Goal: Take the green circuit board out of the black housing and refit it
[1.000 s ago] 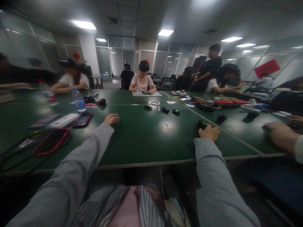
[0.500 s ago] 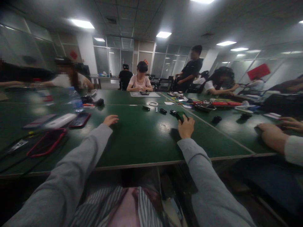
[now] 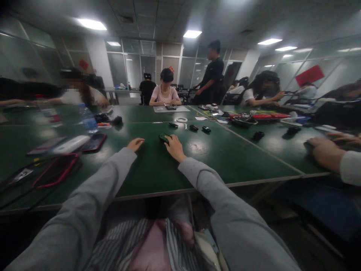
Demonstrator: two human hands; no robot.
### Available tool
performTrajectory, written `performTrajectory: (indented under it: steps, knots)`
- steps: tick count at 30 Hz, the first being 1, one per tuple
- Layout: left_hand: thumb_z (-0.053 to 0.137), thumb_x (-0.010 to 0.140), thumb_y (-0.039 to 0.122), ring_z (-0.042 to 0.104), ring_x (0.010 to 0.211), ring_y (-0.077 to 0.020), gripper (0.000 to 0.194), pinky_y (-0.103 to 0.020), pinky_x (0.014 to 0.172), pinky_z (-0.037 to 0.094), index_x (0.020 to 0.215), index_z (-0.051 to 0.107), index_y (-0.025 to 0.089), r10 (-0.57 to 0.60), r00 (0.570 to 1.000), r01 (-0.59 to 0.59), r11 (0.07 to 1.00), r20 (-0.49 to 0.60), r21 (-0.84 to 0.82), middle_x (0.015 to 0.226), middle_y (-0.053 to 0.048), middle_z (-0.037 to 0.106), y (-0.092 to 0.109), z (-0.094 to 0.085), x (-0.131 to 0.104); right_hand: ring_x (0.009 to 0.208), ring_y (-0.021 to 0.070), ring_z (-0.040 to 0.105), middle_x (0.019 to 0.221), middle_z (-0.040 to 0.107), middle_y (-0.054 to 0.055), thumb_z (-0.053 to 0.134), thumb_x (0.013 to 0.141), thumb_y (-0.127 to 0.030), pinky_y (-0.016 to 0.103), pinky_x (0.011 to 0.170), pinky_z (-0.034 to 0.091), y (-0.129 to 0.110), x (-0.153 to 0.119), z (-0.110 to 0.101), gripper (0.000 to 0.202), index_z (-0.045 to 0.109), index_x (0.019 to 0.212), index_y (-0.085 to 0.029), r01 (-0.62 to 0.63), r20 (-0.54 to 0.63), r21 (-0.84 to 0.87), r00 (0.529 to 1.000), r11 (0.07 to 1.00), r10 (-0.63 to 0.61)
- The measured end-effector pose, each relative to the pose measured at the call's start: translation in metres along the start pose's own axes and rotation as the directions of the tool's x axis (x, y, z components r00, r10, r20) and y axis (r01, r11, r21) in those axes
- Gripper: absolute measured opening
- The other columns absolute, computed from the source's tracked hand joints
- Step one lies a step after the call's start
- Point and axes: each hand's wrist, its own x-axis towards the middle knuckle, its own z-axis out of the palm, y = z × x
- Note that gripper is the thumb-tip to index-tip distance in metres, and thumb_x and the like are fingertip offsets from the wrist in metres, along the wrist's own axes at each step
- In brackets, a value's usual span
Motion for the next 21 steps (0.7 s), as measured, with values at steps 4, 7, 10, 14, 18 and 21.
performTrajectory:
  steps: [4,7,10,14,18,21]
  knots:
    - [0.059,0.076,0.014,0.057,0.103,-0.0195,0.019,-0.035,0.101,0.036,0.091,0.067,0.022,-0.015,1.000,0.015,1.000,-0.008,-0.007,0.096,-0.004,0.067,-0.006,0.003,0.001,0.106,0.0276,0.046,0.110,0.048,0.012,0.057,0.080,-0.031,0.048,0.092,0.043,-0.034,0.009,0.026,0.041,0.051,0.119,-0.020,-0.032,0.033,0.098,0.999,0.995,0.029]
    - [0.060,0.076,0.015,0.057,0.104,-0.0187,0.019,-0.033,0.100,0.037,0.094,0.065,0.022,-0.053,0.997,0.052,0.999,-0.051,-0.016,0.099,-0.004,0.067,-0.007,0.007,0.003,0.110,0.0277,0.044,0.117,0.047,0.012,0.061,0.077,-0.033,0.048,0.095,0.041,-0.050,0.008,0.033,0.054,0.043,0.126,-0.018,-0.016,0.065,0.174,0.998,0.985,0.004]
    - [0.061,0.077,0.018,0.057,0.106,-0.0184,0.020,-0.032,0.099,0.037,0.096,0.064,0.020,-0.046,0.996,0.045,0.999,-0.077,-0.015,0.105,-0.006,0.065,-0.008,0.008,0.003,0.113,0.0295,0.043,0.121,0.045,0.015,0.065,0.073,-0.038,0.049,0.098,0.038,-0.053,0.006,0.034,0.063,0.040,0.128,-0.016,-0.051,0.040,0.186,0.998,0.981,0.045]
    - [0.062,0.077,0.024,0.057,0.106,-0.0192,0.020,-0.032,0.099,0.037,0.097,0.064,0.019,-0.032,0.998,0.030,0.999,-0.056,-0.033,0.107,-0.008,0.064,-0.004,0.008,0.002,0.104,0.0280,0.049,0.107,0.053,0.013,0.064,0.074,-0.043,0.047,0.092,0.041,-0.051,0.005,0.031,0.052,0.049,0.116,-0.016,-0.085,0.088,0.167,0.994,0.982,0.071]
    - [0.063,0.077,0.025,0.059,0.103,-0.0184,0.025,-0.031,0.095,0.042,0.099,0.063,0.015,-0.063,0.997,0.053,0.974,-0.037,-0.219,0.109,-0.011,0.064,-0.001,0.012,0.004,0.105,0.0260,0.050,0.111,0.052,0.012,0.060,0.078,-0.033,0.044,0.091,0.043,-0.060,0.004,0.021,0.047,0.046,0.120,-0.017,-0.001,0.092,0.179,0.996,0.984,-0.015]
    - [0.068,0.073,0.025,0.059,0.102,-0.0181,0.033,-0.030,0.091,0.045,0.102,0.062,0.013,-0.072,0.996,0.053,0.950,-0.053,-0.307,0.110,-0.012,0.063,-0.002,0.012,0.007,0.111,0.0254,0.047,0.117,0.048,0.011,0.057,0.081,-0.029,0.043,0.095,0.041,-0.070,0.003,0.013,0.046,0.043,0.123,-0.019,0.085,0.062,0.217,0.993,0.973,-0.100]
